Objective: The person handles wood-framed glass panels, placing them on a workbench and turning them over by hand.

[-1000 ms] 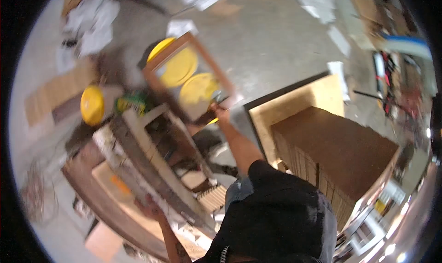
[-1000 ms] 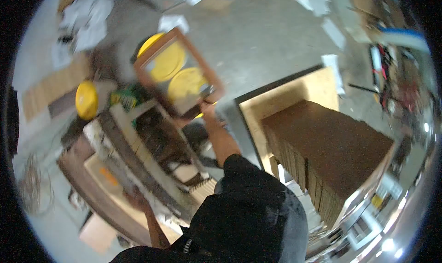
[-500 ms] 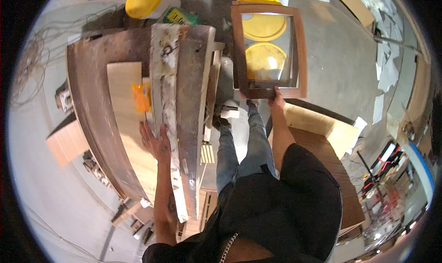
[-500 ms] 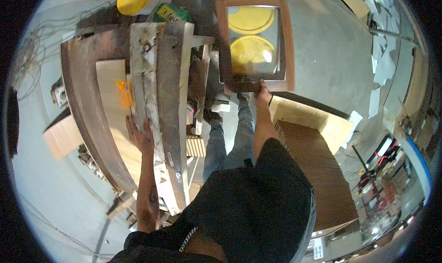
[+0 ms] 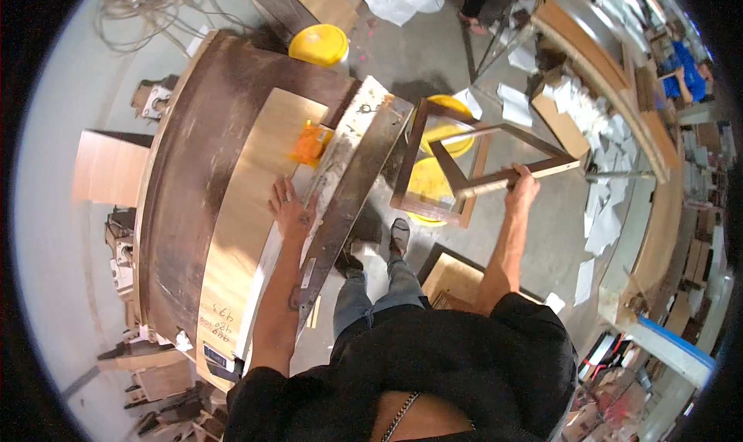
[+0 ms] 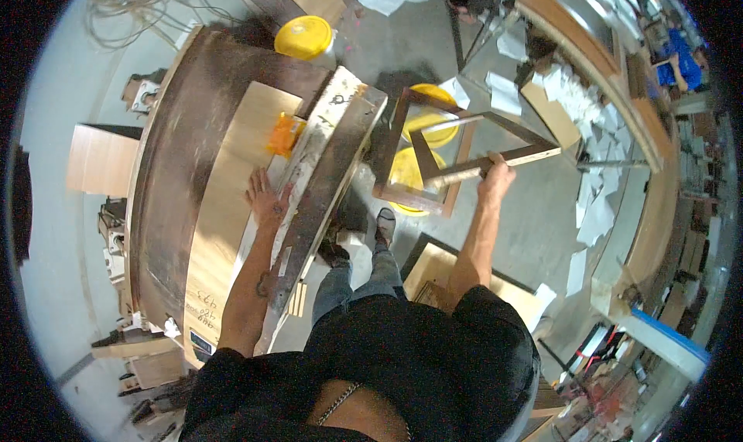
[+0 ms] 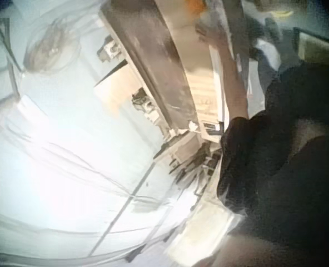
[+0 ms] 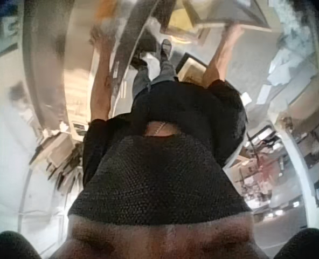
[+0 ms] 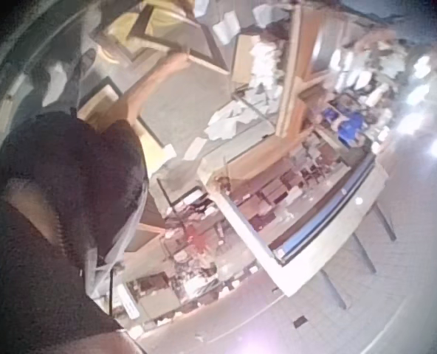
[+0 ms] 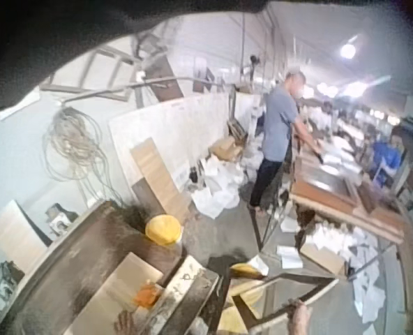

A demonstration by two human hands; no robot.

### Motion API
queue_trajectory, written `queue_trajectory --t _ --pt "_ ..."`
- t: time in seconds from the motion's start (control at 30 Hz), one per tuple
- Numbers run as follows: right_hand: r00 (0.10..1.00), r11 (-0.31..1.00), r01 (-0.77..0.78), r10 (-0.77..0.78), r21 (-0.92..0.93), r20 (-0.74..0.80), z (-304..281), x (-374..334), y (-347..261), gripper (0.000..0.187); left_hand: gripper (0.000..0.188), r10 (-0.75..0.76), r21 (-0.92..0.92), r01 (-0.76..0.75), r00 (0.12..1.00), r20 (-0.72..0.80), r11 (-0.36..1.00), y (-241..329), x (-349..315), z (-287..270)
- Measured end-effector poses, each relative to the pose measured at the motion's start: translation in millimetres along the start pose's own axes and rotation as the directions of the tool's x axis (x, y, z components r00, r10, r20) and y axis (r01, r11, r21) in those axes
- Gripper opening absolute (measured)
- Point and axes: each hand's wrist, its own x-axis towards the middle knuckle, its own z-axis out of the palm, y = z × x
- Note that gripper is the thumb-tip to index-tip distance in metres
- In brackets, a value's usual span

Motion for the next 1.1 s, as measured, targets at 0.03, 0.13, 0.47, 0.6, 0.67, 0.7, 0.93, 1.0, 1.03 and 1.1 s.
queue_trajectory --t 0.03,0.13,0.47,0.6,0.67,0.7,0.93,1.0,1.03,1.1 --pt "0.997 0.997 0.080 -0.080 -0.022 -0.021 -6 -30 -44 0.012 0.087 0.037 -0.063 -0.038 0.999 -0.011 0.997 5 1 2" --pt "0.965 0.963 0.192 -0.150 -0.190 0.215 -47 -113 -143 0.021 0.088 0.071 -0.231 -0.096 0.991 -0.114 0.968 -6 10 25" --pt "0.772 0.863 0.499 -0.400 -0.081 0.494 -68 -407 -291 0.062 0.059 0.400 -0.976 0.178 0.891 0.214 0.126 -44 -56 -60" --pt "0.727 0.924 0.365 -0.206 -0.115 0.655 -38 -446 -270 0.060 0.062 0.627 -0.774 0.590 0.698 0.346 -0.229 -95 -101 -154" --pt "0.695 0.937 0.306 -0.097 -0.171 0.713 -6 -446 -246 0.064 0.059 0.435 -0.862 0.482 0.817 0.377 -0.159 -157 -115 -162" --pt "0.646 0.952 0.246 -0.020 -0.183 0.763 12 -439 -236 0.066 0.057 0.310 -0.896 0.433 0.869 0.385 -0.101 -181 -117 -160" --pt "0.309 0.912 0.022 0.383 -0.409 0.871 181 -406 -139 0.053 0.039 -0.197 -0.978 0.196 0.958 0.207 -0.073 -308 -162 -145" --pt "0.227 0.848 0.157 0.468 -0.507 0.854 236 -405 -104 0.056 0.039 -0.402 -0.982 0.159 0.896 0.187 -0.102 -333 -169 -134" --pt "0.208 0.800 0.276 0.492 -0.533 0.845 265 -411 -79 0.057 0.039 -0.447 -0.981 0.165 0.873 0.193 -0.103 -353 -171 -124" --pt "0.196 0.704 0.377 0.574 -0.601 0.795 316 -408 -30 0.060 0.042 -0.473 -0.970 0.244 0.853 0.221 -0.012 -391 -166 -102"
